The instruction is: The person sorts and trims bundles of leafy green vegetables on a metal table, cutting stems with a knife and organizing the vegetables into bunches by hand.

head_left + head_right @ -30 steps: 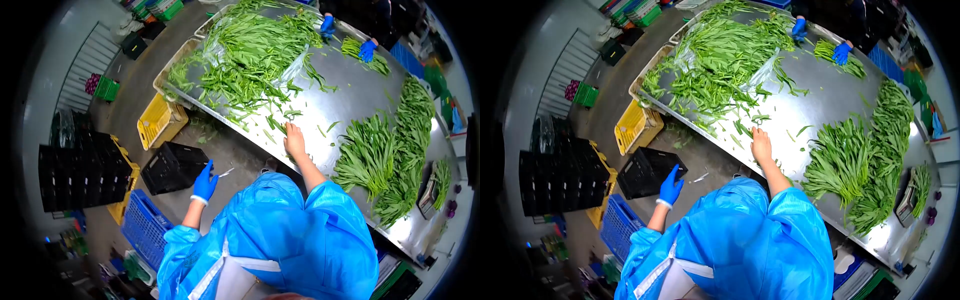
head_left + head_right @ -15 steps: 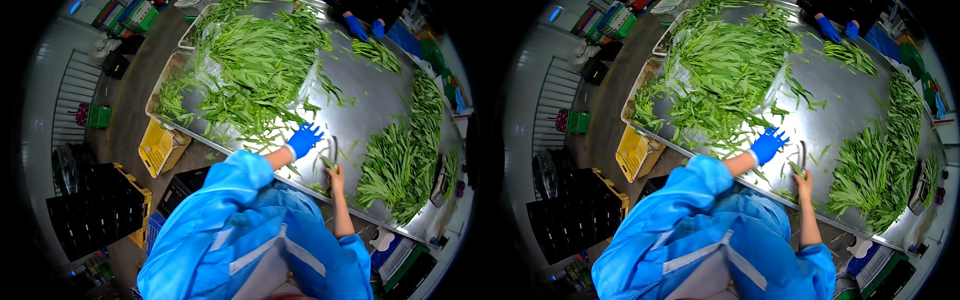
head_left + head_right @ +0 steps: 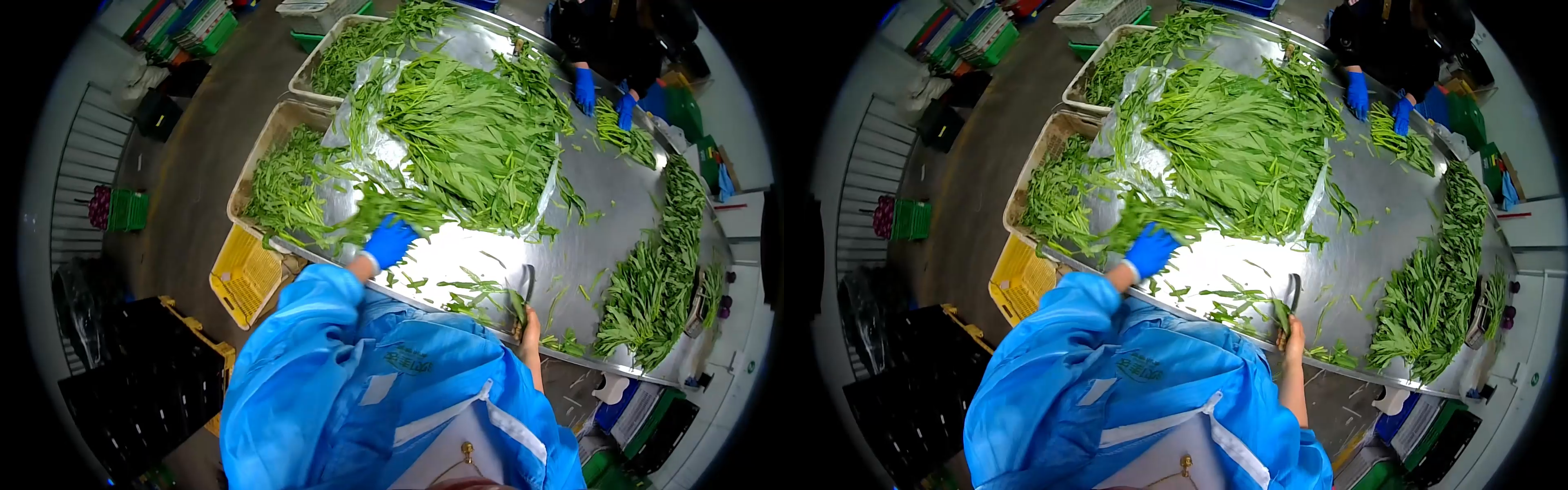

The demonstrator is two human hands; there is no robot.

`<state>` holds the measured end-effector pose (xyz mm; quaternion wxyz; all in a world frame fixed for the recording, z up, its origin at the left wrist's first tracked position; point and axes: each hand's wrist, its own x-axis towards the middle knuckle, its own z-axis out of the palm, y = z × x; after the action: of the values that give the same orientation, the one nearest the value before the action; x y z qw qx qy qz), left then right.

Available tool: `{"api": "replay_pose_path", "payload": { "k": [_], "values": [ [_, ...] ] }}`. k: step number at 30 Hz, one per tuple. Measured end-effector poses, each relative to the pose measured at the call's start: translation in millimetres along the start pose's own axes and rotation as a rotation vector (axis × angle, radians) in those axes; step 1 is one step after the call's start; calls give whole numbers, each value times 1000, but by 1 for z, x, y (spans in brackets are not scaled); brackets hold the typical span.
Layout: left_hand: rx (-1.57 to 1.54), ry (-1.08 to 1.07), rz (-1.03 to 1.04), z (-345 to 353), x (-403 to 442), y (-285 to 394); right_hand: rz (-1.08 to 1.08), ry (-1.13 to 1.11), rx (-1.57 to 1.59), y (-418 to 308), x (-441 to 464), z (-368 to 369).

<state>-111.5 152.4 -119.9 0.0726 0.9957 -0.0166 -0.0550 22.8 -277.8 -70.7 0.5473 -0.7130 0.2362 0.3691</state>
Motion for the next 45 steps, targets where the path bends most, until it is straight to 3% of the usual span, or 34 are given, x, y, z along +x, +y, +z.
{"api": "replay_pose_path", "payload": {
  "k": [1, 2, 3, 4, 6, 7, 8, 11, 14, 15, 17, 18, 20, 21, 24, 27, 28, 30, 31, 35, 37, 38, 41, 42, 45],
  "values": [
    [126, 17, -1, 5, -20, -29, -233, 48, -93, 13, 18, 6],
    [132, -95, -58, 1, -35, -59, -463, 96, -189, 27, 36, 10],
    [144, -208, -113, -3, -50, -88, -421, 116, -226, 24, 33, 17],
    [-38, -89, -199, -7, -66, -119, -383, 134, -263, 16, 31, 24],
    [195, -112, -254, -18, -83, -170, -358, 202, -369, 8, 29, 34],
    [153, -160, -318, -25, -91, -197, -372, 252, -436, 6, 30, 37],
    [221, -63, -344, -21, -97, -224, -386, 303, -505, 4, 32, 37],
    [242, -154, -658, -94, -78, -240, -598, 350, -847, -6, 36, 30],
    [-77, -538, -884, -137, -42, -256, -670, 504, -1113, -57, 9, 57],
    [-91, -241, -861, -135, -32, -252, -604, 471, -1145, -83, 1, 75],
    [-443, 284, -759, -132, 0, -223, -866, 393, -1148, -125, 3, 109],
    [-1194, 469, -721, -127, 21, -203, -984, 338, -1145, -141, 3, 129],
    [-1734, 125, -706, -90, 61, -200, -1098, 141, -1138, -188, 1, 183],
    [-1938, 91, -766, -79, 85, -192, -1174, 54, -1162, -209, 7, 214],
    [-2351, 377, -937, -44, 135, -176, -1391, -174, -1251, -262, 12, 303],
    [-2715, 623, -838, -40, 170, -177, -1593, -276, -1289, -298, 28, 377],
    [-2723, 671, -792, -41, 179, -180, -1658, -279, -1302, -308, 36, 396],
    [-2905, 683, -405, -28, 199, -185, -1759, -166, -1436, -321, 62, 427],
    [-2948, 661, -457, -38, 203, -183, -1808, -105, -1507, -324, 73, 436],
    [-2936, 634, -479, -51, 211, -177, -1635, -44, -1572, -314, 96, 442],
    [-2985, 483, -521, -52, 203, -175, -1721, 35, -1576, -297, 94, 440],
    [-2951, 525, -571, -59, 199, -170, -1749, 57, -1580, -291, 87, 438],
    [-3133, 561, -277, -41, 189, -159, -1675, -77, -1508, -278, 58, 427],
    [-3051, 700, -207, -41, 187, -153, -1672, -113, -1491, -276, 50, 425],
    [-3067, 705, -257, -41, 186, -152, -1639, -190, -1449, -288, 33, 426]
  ]
}}
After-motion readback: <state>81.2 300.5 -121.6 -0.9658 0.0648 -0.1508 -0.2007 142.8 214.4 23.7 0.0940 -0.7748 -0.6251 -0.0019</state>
